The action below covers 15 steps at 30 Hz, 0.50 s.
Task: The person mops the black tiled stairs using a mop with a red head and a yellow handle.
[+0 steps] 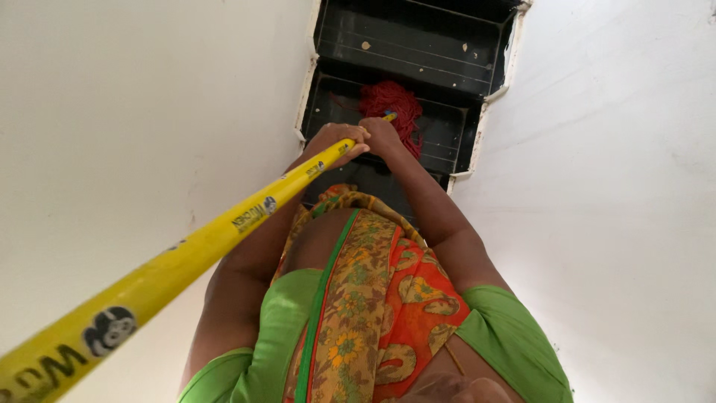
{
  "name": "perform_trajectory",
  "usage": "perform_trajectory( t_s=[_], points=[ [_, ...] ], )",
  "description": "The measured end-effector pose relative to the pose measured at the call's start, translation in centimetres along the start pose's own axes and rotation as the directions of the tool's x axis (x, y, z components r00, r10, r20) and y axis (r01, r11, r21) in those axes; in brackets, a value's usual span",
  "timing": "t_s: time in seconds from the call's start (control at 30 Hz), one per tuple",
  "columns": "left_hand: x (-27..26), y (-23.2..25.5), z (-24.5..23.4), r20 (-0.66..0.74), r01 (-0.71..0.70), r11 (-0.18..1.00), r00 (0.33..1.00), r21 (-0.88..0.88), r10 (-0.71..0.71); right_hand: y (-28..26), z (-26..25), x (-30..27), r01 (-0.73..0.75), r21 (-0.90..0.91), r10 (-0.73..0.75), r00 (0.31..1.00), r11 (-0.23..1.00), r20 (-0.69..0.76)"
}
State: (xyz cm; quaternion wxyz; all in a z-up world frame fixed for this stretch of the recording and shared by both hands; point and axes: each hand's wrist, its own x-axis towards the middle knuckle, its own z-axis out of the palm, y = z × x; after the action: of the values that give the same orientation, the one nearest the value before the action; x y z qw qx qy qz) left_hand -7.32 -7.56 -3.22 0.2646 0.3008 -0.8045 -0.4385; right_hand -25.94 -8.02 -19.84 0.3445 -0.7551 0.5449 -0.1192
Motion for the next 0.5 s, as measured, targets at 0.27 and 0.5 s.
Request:
perform_trajectory(
  t_s=[0.27, 0.5],
  points=[
    [0.8, -3.4, 3.8, 0.04, 0.023, 1.0, 0.999, -0.011, -0.022, 1.3, -2.6, -3.3, -0.129, -0.098, 0.127, 0.992, 0.987, -0.025],
    [3.7, -1.0, 5.9, 0.022, -0.014, 0.864, 0.999, -0.503, 0.029, 4.1, -3.8, -6.2, -0.268, -0.064, 0.253, 0.951, 0.961, -0.178]
  ],
)
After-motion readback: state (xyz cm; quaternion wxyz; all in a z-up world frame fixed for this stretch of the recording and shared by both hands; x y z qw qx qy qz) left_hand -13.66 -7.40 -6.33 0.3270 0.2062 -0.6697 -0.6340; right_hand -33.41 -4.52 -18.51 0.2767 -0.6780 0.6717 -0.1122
